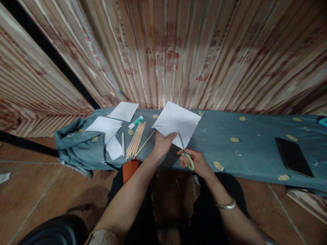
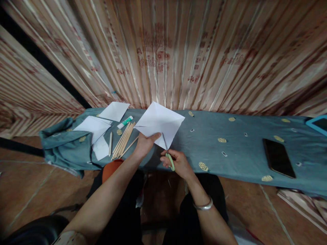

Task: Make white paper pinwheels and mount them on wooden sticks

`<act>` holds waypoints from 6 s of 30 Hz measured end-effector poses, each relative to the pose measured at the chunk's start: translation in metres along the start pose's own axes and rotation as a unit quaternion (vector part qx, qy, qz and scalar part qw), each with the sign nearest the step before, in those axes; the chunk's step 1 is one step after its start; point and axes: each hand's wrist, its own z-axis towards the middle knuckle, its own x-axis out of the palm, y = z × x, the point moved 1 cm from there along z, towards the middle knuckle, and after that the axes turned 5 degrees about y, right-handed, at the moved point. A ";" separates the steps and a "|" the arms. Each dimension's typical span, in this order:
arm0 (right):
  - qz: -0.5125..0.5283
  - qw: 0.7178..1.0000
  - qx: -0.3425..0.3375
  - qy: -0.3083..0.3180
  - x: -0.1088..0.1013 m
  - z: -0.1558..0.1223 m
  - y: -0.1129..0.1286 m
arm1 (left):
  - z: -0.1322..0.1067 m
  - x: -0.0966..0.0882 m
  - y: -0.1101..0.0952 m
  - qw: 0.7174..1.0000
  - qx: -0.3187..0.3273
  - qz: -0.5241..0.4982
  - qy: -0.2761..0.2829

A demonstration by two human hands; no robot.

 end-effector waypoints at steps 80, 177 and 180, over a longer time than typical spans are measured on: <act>-0.009 0.999 -0.011 -0.030 -0.003 0.000 0.000 | -0.008 0.003 0.000 1.000 -0.003 -0.003 0.027; -0.021 0.995 -0.044 0.088 -0.021 -0.007 0.006 | 0.004 0.000 -0.035 0.941 -0.104 -0.312 -0.073; -0.013 0.996 -0.027 0.084 -0.020 -0.007 0.008 | 0.004 0.000 -0.034 0.942 -0.097 -0.311 -0.078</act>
